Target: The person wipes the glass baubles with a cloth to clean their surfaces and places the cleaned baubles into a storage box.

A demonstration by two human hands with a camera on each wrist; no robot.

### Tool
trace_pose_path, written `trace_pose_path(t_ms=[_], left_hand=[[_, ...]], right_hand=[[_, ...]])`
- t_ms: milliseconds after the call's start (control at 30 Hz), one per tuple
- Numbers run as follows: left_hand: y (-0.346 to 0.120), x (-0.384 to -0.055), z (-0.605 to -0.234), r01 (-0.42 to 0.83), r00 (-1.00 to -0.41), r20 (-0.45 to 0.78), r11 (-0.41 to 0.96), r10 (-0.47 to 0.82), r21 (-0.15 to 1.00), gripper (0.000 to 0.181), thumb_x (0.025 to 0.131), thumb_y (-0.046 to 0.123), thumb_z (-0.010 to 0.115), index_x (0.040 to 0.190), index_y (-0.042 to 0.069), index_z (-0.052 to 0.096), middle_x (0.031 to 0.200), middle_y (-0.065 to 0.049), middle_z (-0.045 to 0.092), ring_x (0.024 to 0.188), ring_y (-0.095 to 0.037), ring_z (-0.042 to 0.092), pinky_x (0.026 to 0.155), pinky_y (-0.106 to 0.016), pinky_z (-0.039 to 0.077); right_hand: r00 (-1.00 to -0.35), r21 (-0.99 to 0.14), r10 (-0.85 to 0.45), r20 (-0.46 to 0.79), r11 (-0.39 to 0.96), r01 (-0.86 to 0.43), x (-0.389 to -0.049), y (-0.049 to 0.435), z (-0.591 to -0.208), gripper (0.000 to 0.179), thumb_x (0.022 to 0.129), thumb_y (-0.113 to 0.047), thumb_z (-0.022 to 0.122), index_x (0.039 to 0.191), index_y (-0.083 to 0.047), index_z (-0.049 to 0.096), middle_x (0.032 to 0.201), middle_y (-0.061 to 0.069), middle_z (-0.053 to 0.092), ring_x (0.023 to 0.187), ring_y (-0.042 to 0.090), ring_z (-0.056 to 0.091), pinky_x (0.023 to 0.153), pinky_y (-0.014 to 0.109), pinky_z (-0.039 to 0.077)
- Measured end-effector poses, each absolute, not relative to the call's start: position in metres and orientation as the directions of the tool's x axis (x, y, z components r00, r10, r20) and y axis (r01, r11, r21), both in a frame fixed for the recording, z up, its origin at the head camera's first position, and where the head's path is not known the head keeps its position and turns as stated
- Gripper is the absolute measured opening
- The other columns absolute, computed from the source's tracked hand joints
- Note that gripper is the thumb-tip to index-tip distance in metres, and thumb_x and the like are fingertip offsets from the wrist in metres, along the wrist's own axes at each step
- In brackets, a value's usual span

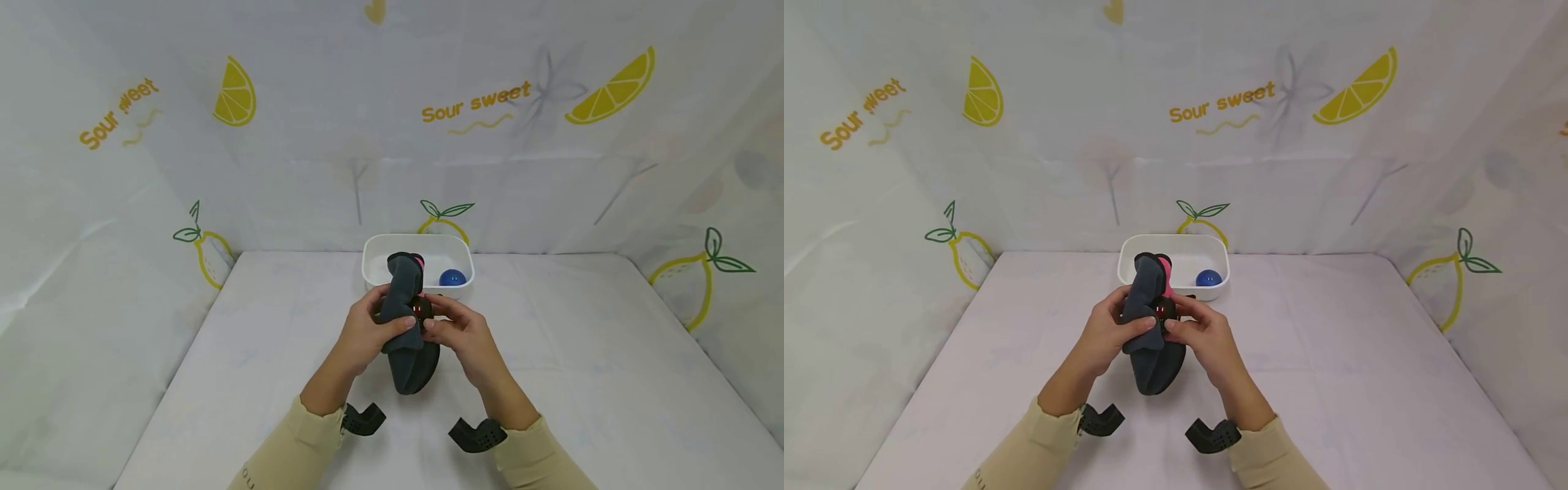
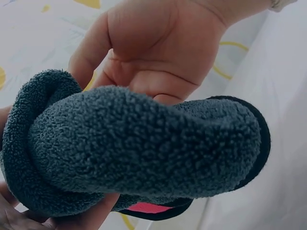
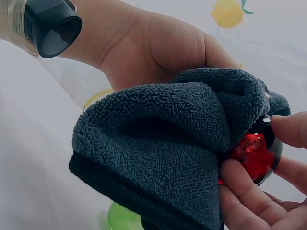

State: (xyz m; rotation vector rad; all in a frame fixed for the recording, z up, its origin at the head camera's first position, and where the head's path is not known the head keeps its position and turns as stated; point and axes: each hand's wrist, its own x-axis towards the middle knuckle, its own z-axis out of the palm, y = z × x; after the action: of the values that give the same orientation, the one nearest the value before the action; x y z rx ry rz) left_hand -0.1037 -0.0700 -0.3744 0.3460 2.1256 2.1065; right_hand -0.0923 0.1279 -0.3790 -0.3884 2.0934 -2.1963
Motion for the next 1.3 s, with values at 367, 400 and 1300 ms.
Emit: trace_pose_path(t_ms=[367,400,1300], left_hand=[[-0.0695,-0.104,-0.375,0.065,-0.977,0.053,0.052,0.208,0.997,0.059,0.085,0.025,0.077,0.139,0.018,0.053,0.122,-0.01,0.061,0.107,-0.025,0.065,0.09,-0.043,0.056],[-0.0696,-0.1039,-0.3749,0.069,-0.977,0.057,0.054,0.206,0.996,0.058,0.085,0.026,0.077,0.138,0.017,0.054,0.121,-0.01,0.062,0.106,-0.024,0.065,0.09,-0.042,0.056],[-0.0725,-0.1068,-0.3755,0.176,-0.982,0.169,0.09,0.089,0.98,0.03,0.081,0.018,0.082,0.109,0.011,0.073,0.1,-0.008,0.075,0.09,-0.021,0.073,0.081,-0.037,0.059]], right_hand=[[-0.97,-0.992,-0.227,0.085,0.074,-0.104,-0.0926,0.1281,-0.3784,0.053,0.091,-0.014,0.07,0.141,-0.009,0.052,0.13,0.02,0.058,0.094,0.015,0.07,0.089,0.03,0.056],[-0.97,-0.991,-0.227,0.088,0.076,-0.108,-0.0924,0.1284,-0.3783,0.052,0.091,-0.014,0.07,0.14,-0.01,0.053,0.13,0.02,0.058,0.095,0.016,0.07,0.089,0.03,0.056],[-0.959,-0.947,-0.104,0.262,0.162,-0.276,-0.0929,0.128,-0.3845,0.054,0.085,-0.017,0.078,0.134,-0.016,0.057,0.13,0.007,0.059,0.099,0.024,0.067,0.082,0.027,0.058]])
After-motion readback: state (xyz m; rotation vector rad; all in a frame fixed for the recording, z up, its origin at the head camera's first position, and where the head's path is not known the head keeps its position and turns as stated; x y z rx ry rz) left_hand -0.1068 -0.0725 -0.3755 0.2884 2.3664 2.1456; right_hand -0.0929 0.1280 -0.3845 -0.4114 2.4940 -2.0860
